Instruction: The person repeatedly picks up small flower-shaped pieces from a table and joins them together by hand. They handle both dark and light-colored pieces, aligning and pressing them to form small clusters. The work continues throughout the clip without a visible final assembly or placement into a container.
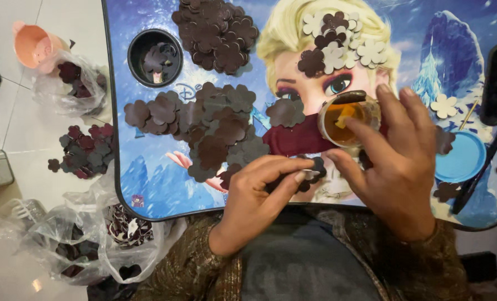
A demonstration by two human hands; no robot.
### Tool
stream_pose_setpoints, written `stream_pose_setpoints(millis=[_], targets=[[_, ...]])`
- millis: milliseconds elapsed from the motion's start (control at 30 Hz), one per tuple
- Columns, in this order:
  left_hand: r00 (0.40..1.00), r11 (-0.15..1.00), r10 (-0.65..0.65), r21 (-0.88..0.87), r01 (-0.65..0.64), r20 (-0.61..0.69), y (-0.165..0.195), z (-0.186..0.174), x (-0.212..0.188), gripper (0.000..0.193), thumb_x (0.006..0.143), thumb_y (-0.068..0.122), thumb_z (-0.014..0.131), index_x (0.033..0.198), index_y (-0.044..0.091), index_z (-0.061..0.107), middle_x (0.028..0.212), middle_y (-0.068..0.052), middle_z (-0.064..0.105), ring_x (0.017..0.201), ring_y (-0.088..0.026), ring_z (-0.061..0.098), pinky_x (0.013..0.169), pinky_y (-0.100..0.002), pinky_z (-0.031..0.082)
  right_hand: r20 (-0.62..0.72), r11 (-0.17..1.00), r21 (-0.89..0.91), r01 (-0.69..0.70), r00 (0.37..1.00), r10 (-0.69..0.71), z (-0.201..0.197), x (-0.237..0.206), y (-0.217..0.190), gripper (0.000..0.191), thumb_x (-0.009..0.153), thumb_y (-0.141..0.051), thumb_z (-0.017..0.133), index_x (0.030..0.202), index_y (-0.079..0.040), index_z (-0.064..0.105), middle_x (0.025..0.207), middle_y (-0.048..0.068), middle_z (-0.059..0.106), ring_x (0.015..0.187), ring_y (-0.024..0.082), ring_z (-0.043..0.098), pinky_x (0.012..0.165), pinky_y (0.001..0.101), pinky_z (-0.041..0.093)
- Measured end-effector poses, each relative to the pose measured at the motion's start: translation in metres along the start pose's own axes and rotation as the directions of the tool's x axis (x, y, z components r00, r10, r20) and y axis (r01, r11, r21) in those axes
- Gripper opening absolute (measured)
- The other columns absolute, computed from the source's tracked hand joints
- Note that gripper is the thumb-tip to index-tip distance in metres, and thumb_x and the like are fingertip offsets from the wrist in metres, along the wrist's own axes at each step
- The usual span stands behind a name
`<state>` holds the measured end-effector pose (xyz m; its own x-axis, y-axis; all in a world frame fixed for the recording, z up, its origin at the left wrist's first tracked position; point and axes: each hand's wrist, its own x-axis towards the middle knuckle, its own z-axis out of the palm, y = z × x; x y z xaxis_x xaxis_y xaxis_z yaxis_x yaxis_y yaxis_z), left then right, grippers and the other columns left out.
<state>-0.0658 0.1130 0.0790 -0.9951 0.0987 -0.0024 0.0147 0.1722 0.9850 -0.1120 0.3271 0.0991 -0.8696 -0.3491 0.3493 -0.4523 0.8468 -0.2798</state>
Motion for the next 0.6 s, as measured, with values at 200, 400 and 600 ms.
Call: stream_pose_setpoints(millis=[200,400,600], targets=[[1.000,1.000,0.014,0.020,-0.015,0.019,0.006,-0.006,-0.002,0.025,0.097,0.003,0.070,0.121,0.006,0.075,0.105,-0.009,0.076,0.091,-0.015,0.074,0.080,-0.027,0.058,-0.004,0.998,-0.058,0.021,1.000,-0.021,0.015,0.000,0.002,0.043,0.084,-0.033,0.087,0.113,-0.002,0.079,0.149,0.024,0.052,0.143,0.044,0.040,0.119,0.0526,0.037],[0.991,0.991,-0.129,-0.042,0.128,-0.020,0.003,-0.005,-0.002,0.031,0.096,0.006,0.070,0.128,0.006,0.073,0.098,-0.006,0.079,0.080,-0.007,0.072,0.071,-0.024,0.058,-0.046,0.999,-0.022,-0.031,0.998,0.030,0.006,-0.009,0.001,0.037,0.087,-0.031,0.086,0.110,-0.004,0.078,0.153,0.023,0.052,0.149,0.042,0.040,0.124,0.0512,0.036],[0.977,0.934,-0.215,-0.294,0.203,-0.010,-0.008,0.002,-0.004,0.044,0.101,0.004,0.066,0.144,0.003,0.060,0.112,-0.006,0.078,0.090,-0.003,0.068,0.078,-0.023,0.062,-0.073,0.998,0.044,-0.049,0.996,0.052,-0.001,-0.022,-0.003,0.036,0.083,-0.031,0.086,0.101,-0.002,0.076,0.149,0.025,0.053,0.145,0.044,0.040,0.122,0.0533,0.037]])
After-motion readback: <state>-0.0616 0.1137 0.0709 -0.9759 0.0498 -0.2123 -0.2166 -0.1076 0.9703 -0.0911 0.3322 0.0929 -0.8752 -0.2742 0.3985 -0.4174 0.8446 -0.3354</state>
